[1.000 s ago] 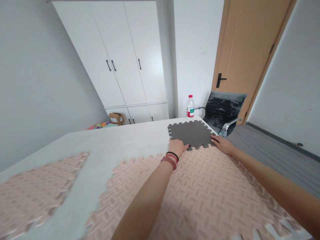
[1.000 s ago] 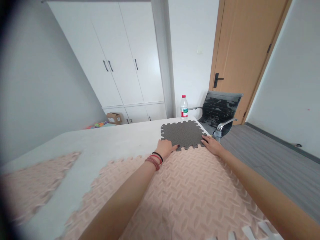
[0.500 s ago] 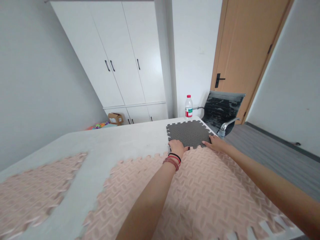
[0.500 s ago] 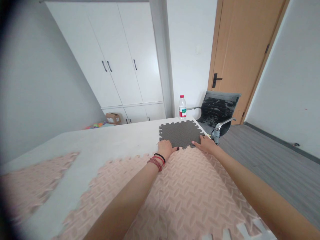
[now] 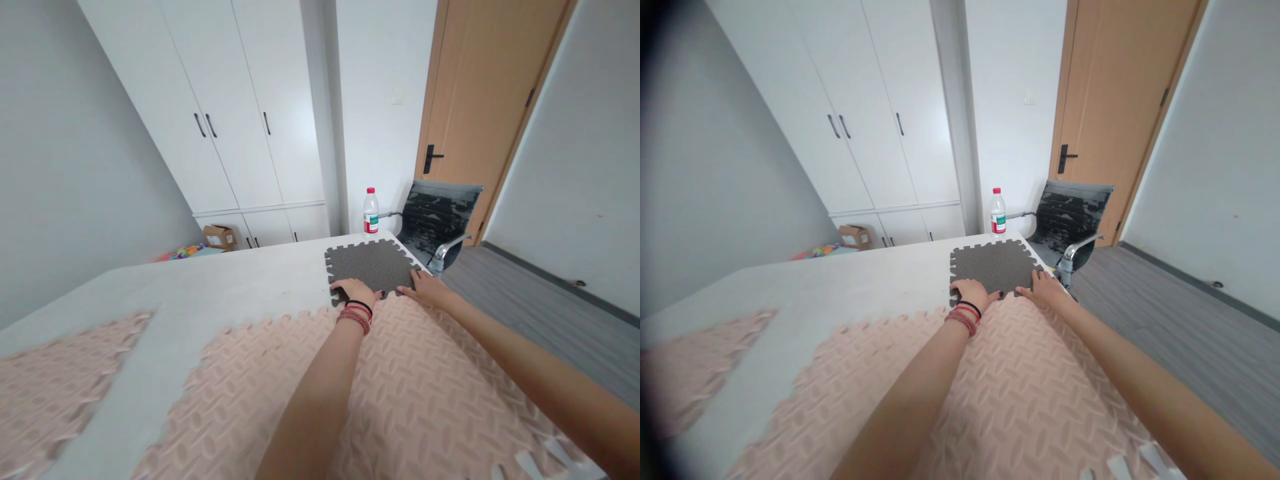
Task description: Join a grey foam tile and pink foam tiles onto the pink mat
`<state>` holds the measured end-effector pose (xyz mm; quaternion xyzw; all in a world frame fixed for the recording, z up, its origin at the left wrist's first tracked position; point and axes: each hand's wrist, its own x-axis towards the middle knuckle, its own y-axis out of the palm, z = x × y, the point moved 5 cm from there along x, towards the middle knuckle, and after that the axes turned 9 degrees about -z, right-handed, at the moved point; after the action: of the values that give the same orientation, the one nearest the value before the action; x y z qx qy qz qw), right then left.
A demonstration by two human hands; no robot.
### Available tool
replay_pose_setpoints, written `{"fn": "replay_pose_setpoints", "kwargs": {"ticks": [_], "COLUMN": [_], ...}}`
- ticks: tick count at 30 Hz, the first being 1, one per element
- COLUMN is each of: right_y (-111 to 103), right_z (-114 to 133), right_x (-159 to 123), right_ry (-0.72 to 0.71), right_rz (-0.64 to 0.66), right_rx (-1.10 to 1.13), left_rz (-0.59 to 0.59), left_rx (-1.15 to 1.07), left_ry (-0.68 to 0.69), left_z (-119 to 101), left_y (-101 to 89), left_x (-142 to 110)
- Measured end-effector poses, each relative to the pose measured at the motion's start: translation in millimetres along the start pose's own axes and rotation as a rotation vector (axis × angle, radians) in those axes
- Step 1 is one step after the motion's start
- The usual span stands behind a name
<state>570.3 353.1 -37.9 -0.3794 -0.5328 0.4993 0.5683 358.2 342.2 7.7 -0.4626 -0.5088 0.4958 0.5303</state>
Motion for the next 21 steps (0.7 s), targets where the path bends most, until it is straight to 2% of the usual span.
{"fn": "replay_pose_setpoints", "kwargs": {"ticks": [4,7,13,21], "right_y": [1,6,16,20], "right_z": [-21,-34,-40,-40], "right_x": [1,3,5,2], "right_ry": [-0.125,-0.155,-0.151,-0.052], "right_rz": [0.037,0.055,0.068,0.118], "right_rx": [0.082,0.113,0.151,0.115], "left_rz": [0.026,0.026,-0.030,-0.131], "left_rx": [0.017,0.022,0.064,-0.010], "left_ry": [-0.007,-0.016,-0.025,0.001], "left_z": [-2,-2,-2,-1], "left_y": [1.2,2.2,7.6,7.6], "left_x": [3,5,6,-10]}}
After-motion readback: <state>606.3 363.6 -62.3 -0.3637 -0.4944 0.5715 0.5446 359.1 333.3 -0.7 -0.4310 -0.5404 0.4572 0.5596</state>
